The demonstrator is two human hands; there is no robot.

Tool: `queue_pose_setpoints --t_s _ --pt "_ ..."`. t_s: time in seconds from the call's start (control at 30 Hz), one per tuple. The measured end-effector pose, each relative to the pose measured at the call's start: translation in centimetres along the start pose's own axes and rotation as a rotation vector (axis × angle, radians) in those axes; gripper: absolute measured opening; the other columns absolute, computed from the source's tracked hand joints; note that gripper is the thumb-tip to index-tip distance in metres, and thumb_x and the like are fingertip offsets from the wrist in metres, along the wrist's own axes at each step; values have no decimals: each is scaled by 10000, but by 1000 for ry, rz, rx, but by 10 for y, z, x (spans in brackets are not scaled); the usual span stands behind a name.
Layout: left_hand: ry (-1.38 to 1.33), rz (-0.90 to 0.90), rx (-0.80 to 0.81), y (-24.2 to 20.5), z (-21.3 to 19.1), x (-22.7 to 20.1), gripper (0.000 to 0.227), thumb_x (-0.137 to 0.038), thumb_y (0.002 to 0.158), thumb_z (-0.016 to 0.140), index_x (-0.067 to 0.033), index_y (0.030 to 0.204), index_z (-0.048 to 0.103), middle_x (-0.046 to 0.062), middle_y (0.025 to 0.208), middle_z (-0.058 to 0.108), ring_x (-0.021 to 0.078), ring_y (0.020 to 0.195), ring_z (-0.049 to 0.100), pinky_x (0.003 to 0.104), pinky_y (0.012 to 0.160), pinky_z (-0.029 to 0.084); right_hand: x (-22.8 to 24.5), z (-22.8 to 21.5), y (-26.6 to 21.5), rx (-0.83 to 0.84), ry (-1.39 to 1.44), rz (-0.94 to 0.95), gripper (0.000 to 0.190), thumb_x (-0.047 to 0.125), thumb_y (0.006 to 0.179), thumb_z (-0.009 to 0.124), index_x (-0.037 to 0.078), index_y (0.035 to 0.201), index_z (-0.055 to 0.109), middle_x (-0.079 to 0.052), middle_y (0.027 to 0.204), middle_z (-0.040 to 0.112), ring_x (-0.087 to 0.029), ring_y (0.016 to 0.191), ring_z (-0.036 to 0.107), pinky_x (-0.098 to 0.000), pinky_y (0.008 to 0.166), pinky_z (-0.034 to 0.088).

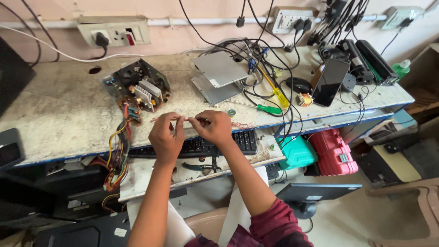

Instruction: The person is working on an open electronic power supply unit. They strip a copper wire, twist it, and then use pliers and a screwdriver to manipulate a small component on the circuit board.

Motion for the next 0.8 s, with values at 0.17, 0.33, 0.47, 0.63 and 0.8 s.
queue_pose_setpoints --t_s 0.17,0.33,0.47,0.63,0.8 --pt "64 236 52 42 13 -10 290 -109 889 807 -50 1116 637 26 941 705 251 824 669 365 688 526 11 -12 -1 -157 -114 -122 165 244 824 856 111 790 765 -41 687 675 -218 560 654 -324 519 486" --pt "-9 346 245 71 39 -12 259 -131 880 836 -97 1069 663 26 895 709 215 796 677 351 662 536 12 -41 16 -296 -300 -278 153 197 805 865 127 820 730 -8 728 655 -211 589 645 -330 523 474" --pt "-36 389 328 75 45 -12 337 -93 814 805 -94 1121 666 32 917 718 236 851 649 357 693 534 0 -45 32 -281 -335 -300 154 175 788 858 133 810 712 -2 739 660 -193 593 643 -322 532 482" --pt "-82 286 434 71 46 -9 441 -104 759 789 -92 1178 654 30 962 715 238 868 615 363 737 527 -9 -39 29 -250 -347 -242 175 190 758 872 145 767 703 2 660 622 -180 556 619 -318 517 469" --pt "47 314 507 69 51 -10 376 -64 826 709 -92 1196 646 27 1020 694 237 902 610 372 770 524 -5 -36 29 -240 -389 -322 160 185 748 842 153 764 686 5 681 623 -188 584 619 -313 544 474"
Point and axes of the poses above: each hand's wrist, its own y-axis towards the middle knuckle, its own z-axis out of the palm, x = y × z, the point moved 4 cm from there along y, towards the middle knuckle
